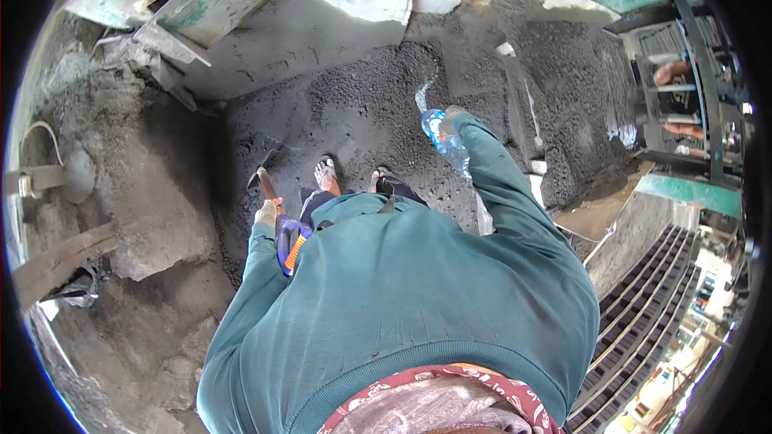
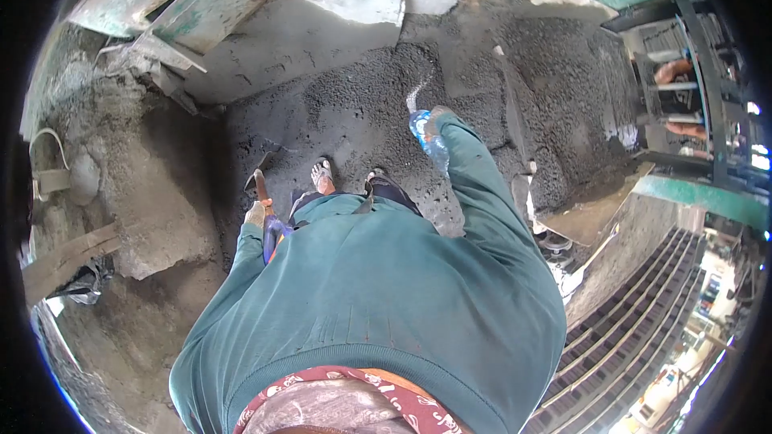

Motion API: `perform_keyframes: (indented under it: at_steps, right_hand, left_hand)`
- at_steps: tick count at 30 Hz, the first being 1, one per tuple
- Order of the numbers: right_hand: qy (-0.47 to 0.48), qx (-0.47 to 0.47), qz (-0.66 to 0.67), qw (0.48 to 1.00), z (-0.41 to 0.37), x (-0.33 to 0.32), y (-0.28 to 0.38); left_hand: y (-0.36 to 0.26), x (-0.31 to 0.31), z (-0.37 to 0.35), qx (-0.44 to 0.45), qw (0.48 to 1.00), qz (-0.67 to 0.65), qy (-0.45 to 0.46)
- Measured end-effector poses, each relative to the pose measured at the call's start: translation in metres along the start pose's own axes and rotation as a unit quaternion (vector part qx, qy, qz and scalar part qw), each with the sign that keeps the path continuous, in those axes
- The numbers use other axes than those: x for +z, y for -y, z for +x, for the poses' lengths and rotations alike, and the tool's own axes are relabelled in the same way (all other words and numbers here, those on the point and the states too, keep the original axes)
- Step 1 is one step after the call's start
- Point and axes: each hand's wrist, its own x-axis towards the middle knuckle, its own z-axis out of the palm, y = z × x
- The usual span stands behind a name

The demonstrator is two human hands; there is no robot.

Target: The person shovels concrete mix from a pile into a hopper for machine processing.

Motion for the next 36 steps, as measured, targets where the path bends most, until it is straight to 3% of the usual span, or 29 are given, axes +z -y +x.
perform_keyframes:
  at_steps: [6, 8, 9, 11, 14, 21, 27, 36]
  right_hand:
    - [0.001, -0.029, -0.055, 0.998, 0.027, -0.015, 0.084]
    - [-0.021, -0.025, -0.055, 0.998, 0.038, -0.013, 0.077]
    - [-0.007, -0.050, -0.122, 0.991, 0.044, -0.013, 0.070]
    - [-0.004, -0.042, -0.152, 0.987, 0.084, 0.009, 0.024]
    - [0.003, 0.088, -0.075, 0.993, 0.023, -0.005, 0.001]
    - [0.043, 0.156, -0.016, 0.987, -0.053, 0.049, -0.050]
    - [0.029, 0.171, 0.013, 0.985, -0.061, 0.046, -0.052]
    - [0.017, 0.166, 0.038, 0.985, -0.054, 0.029, -0.026]
  left_hand:
    - [-0.036, -0.015, -0.018, -0.013, 0.999, -0.031, 0.024]
    - [-0.038, -0.022, -0.009, -0.029, 0.997, -0.058, 0.033]
    - [-0.039, -0.026, -0.005, -0.035, 0.996, -0.069, 0.044]
    - [-0.038, -0.034, 0.000, -0.047, 0.993, -0.088, 0.067]
    - [-0.043, -0.043, 0.002, -0.014, 0.991, -0.107, 0.076]
    - [-0.036, -0.060, 0.054, -0.019, 0.989, -0.067, 0.131]
    - [-0.033, -0.069, 0.105, -0.013, 0.983, -0.009, 0.183]
    - [-0.076, -0.073, 0.070, -0.036, 0.987, -0.025, 0.157]
